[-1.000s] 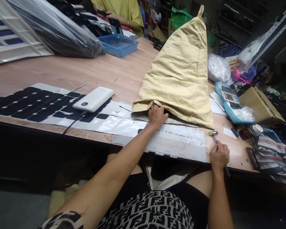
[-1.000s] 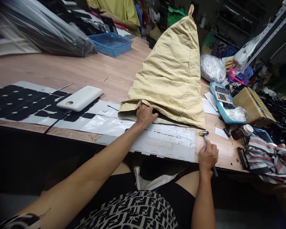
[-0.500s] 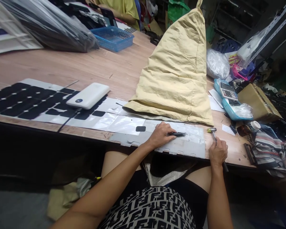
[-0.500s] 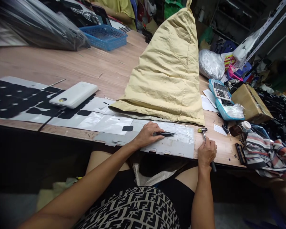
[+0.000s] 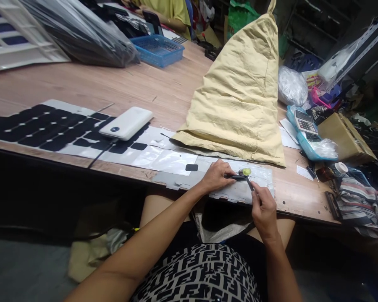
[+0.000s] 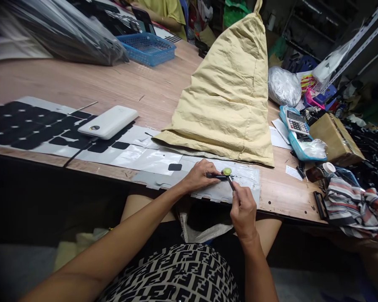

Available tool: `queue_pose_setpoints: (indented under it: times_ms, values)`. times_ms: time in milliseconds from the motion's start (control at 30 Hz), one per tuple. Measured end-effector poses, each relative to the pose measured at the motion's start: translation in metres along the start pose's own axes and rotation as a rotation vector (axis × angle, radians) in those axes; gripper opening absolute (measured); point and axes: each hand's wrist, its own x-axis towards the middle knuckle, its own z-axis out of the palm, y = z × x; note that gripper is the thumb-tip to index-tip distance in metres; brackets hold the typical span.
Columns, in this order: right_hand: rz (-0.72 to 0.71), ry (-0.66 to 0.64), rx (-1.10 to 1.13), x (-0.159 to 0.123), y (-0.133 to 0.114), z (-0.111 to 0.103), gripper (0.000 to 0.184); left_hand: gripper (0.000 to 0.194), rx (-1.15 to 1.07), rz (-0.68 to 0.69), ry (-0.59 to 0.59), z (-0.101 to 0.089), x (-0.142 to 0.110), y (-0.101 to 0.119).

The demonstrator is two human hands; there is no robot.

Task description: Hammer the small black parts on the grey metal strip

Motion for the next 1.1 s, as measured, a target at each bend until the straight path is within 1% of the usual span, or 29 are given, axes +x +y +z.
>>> queue_pose_setpoints:
  times_ms: [100,200,267,400,600,733,833,933,1033,1100]
  values:
    - [-0.038,-0.008,-0.044,-0.005,-0.002,0.012,0.039,0.019,0.015,-0.002,0.006,0.0,0.001,0.0]
    - [-0.041,-0.036,-0.117,-0.008,0.001,0.018,0.04,0.017,0.022,-0.014,0.018,0.001,0.002,0.0]
    - [-0.035,-0.026,-0.143,-0.008,0.003,0.016,0.04,0.02,0.016,-0.014,0.02,0.001,0.002,-0.001]
    - [-0.015,0.051,-0.158,-0.008,0.004,0.01,0.039,0.023,0.005,-0.003,0.017,0.001,0.001,-0.002]
    - [-0.004,0.021,-0.196,-0.011,0.01,0.01,0.04,0.022,-0.01,-0.015,0.013,0.0,0.001,-0.001]
    - [0.035,0.09,-0.231,-0.006,0.019,0.0,0.039,0.021,-0.01,-0.016,0.015,0.001,0.001,-0.001]
    - [0.111,0.163,-0.329,0.001,0.039,-0.015,0.038,0.02,-0.002,-0.02,0.011,0.0,0.0,0.001]
    - [0.252,0.231,-0.527,0.005,0.072,-0.029,0.038,0.019,0.003,0.013,-0.005,-0.002,-0.002,0.003]
    - [0.326,0.257,-0.698,0.005,0.106,-0.035,0.038,0.016,-0.01,0.083,-0.041,-0.006,-0.003,0.006]
    - [0.354,0.283,-0.759,0.004,0.122,-0.036,0.037,0.016,-0.036,0.142,-0.077,-0.009,-0.006,0.008]
